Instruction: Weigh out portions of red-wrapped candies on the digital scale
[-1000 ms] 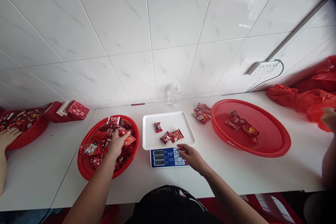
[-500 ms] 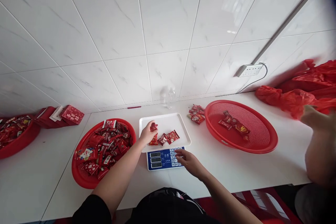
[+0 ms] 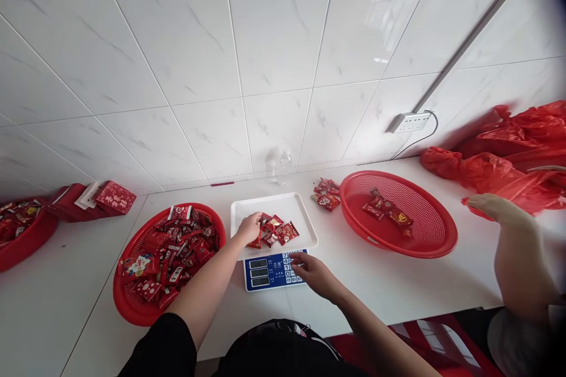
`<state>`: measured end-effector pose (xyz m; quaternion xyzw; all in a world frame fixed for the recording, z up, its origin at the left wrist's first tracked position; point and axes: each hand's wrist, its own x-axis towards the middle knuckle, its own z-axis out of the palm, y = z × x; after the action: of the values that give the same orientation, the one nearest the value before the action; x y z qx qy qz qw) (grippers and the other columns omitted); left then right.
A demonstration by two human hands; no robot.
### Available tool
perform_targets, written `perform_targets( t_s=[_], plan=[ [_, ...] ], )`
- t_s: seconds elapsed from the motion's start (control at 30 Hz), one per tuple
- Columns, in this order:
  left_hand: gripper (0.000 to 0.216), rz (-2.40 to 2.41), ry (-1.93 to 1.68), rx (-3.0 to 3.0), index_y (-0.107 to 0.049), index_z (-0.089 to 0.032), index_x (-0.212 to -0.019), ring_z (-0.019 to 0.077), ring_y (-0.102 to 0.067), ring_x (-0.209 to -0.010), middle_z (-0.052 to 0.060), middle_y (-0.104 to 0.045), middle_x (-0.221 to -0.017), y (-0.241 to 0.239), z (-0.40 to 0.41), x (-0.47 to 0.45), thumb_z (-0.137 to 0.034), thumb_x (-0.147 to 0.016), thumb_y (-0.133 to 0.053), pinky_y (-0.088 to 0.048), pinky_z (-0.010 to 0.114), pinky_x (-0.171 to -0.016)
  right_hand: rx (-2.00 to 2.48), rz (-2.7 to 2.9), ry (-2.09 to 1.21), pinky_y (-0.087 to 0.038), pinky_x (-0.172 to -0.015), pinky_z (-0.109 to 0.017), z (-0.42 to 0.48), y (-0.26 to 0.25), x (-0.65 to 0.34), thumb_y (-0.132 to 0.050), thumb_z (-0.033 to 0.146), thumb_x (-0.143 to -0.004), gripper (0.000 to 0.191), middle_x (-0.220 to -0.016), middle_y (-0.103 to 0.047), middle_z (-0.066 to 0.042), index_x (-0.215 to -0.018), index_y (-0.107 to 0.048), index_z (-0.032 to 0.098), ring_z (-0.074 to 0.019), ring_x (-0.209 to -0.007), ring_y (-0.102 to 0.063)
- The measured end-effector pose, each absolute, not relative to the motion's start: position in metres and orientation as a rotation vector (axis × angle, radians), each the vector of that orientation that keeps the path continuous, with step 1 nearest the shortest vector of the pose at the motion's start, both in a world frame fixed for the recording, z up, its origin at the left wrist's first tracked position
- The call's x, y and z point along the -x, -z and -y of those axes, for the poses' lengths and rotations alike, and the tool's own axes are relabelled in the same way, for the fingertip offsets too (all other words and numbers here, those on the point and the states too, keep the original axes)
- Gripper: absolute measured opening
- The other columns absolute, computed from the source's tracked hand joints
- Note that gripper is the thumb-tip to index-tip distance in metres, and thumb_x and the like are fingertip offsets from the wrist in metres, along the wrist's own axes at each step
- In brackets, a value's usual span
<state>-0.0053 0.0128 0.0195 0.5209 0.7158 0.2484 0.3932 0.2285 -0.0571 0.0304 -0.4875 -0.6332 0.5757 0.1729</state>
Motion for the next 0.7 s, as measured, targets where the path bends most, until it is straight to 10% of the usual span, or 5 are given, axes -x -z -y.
perform_targets(
  t_s=[0.37,0.57,0.7],
  plan=[
    [0.056,-1.453,-0.731,-1.099,-0.036,-0.021,-0.126,0.0135,-0.062,-0.071,0.007,-0.065,-0.092,-0.036,0.066,-0.025,-0.013,-0.074,-0.055,-0.050,0.027,-0.066,1.341,1.707,-1.723,-0.047,-0.069,-0.030,0.062,-0.029,-0.218,-0.050,0.042,-0.079,0.038,-0.088,-0.063,-0.003,-0.109,-0.055,0.020,-0.0163,-0.076,-0.059],
    [0.098,-1.226,-0.662,-1.020,-0.005,-0.040,-0.138,0.0036,-0.055,-0.056,0.016,-0.024,-0.143,-0.036,0.115,-0.048,-0.010,-0.064,-0.061,-0.046,0.023,-0.053,1.202,1.751,-1.891,-0.045,-0.060,-0.027,0.076,-0.032,-0.195,-0.055,0.033,-0.075,0.017,-0.068,-0.065,0.000,-0.082,-0.060,0.018,-0.0158,-0.064,-0.061],
    [0.098,-1.291,-0.699,-1.028,-0.007,-0.038,-0.139,0.0041,-0.055,-0.056,0.016,-0.028,-0.142,-0.034,0.121,-0.046,-0.015,-0.063,-0.064,-0.047,0.026,-0.056,1.232,1.736,-1.899,-0.043,-0.053,-0.024,0.076,-0.029,-0.185,-0.058,0.026,-0.069,0.009,-0.056,-0.061,0.002,-0.065,-0.056,0.018,-0.0142,-0.056,-0.059]
  ],
)
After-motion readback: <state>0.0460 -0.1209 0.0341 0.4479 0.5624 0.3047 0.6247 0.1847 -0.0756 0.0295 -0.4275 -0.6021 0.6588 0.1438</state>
